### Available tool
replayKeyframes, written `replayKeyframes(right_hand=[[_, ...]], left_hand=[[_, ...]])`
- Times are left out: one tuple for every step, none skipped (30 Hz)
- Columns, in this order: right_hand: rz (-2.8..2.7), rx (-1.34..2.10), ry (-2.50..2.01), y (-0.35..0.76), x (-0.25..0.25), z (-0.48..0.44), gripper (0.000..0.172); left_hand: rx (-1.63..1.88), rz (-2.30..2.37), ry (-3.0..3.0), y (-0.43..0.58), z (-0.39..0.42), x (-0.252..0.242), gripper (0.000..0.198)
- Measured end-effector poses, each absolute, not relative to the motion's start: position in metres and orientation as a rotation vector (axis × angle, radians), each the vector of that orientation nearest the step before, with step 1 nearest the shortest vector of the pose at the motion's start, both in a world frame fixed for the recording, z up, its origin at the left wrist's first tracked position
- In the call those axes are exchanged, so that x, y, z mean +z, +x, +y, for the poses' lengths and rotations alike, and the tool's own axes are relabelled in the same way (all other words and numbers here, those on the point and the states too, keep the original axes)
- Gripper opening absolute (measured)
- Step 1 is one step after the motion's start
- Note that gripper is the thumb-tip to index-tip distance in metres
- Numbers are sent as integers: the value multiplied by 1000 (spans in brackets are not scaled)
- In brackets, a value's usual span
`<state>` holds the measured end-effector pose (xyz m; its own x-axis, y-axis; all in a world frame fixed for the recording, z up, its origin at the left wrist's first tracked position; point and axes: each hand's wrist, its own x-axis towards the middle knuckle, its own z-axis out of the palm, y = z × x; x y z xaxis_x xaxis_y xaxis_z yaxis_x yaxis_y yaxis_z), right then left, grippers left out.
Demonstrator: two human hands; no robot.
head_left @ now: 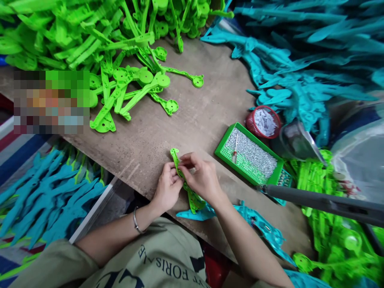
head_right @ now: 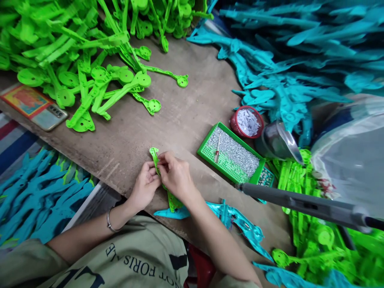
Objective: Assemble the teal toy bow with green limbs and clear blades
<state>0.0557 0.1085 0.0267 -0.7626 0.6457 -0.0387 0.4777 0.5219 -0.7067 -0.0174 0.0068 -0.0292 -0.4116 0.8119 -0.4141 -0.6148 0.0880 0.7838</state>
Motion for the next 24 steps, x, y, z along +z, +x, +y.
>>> replayKeyframes(right_hand=[[-2563, 1025, -924, 57, 27, 107, 16], [-2590, 979, -896, 59, 27, 105, 15], [-2612, 935, -872, 61, 27, 103, 14], [-2630, 900, -851, 62, 27, 101, 13], [-2642, 874, -833, 63, 26, 100, 13], [-2648, 860, -818, 63, 26, 100, 13], [-2649, 857, -806, 62, 25, 100, 14], [-2647, 860, -797, 61, 25, 100, 15], [-2645, 866, -791, 59, 24, 101, 16], [-2646, 874, -789, 58, 24, 103, 17], [-2652, 880, -791, 56, 24, 104, 19], [-2663, 885, -790, 54, 23, 106, 20], [-2675, 885, -785, 53, 23, 108, 21], [-2684, 883, -778, 53, 23, 109, 22], [-2688, 878, -769, 53, 23, 109, 22], [-2687, 871, -762, 54, 23, 110, 22], [-2680, 865, -756, 54, 22, 109, 21], [-2669, 857, -754, 56, 21, 109, 20], [-2658, 845, -757, 57, 20, 108, 18], [-2647, 832, -763, 58, 19, 106, 16], [-2634, 820, -771, 59, 17, 105, 15], [-2616, 808, -785, 60, 16, 103, 13], [-2595, 797, -808, 60, 14, 101, 12], [-2568, 788, -836, 61, 12, 98, 11]], left_hand=[[1592, 1218, 228, -18, 7, -29, 38], [1589, 1223, 226, -18, 6, -29, 39], [1583, 1231, 224, -18, 6, -29, 39], [1578, 1241, 223, -18, 6, -29, 38], [1575, 1251, 223, -18, 6, -29, 38], [1576, 1256, 225, -18, 6, -29, 37], [1580, 1254, 229, -18, 6, -28, 35], [1588, 1247, 234, -18, 6, -28, 34], [1595, 1240, 240, -18, 6, -28, 33], [1600, 1237, 247, -18, 6, -28, 32], [1604, 1239, 253, -18, 6, -27, 32], [1605, 1245, 258, -18, 6, -27, 32], [1605, 1251, 260, -18, 6, -26, 33], [1604, 1255, 261, -18, 6, -26, 34], [1604, 1256, 261, -17, 6, -26, 34], [1603, 1255, 259, -17, 6, -25, 34], [1602, 1252, 257, -17, 6, -25, 33], [1600, 1252, 255, -17, 6, -25, 33], [1601, 1253, 253, -17, 6, -25, 33], [1603, 1253, 251, -16, 6, -25, 33], [1608, 1251, 251, -16, 6, -25, 33], [1612, 1248, 252, -16, 6, -25, 33], [1616, 1245, 254, -16, 6, -25, 32], [1618, 1241, 257, -16, 6, -25, 32]])
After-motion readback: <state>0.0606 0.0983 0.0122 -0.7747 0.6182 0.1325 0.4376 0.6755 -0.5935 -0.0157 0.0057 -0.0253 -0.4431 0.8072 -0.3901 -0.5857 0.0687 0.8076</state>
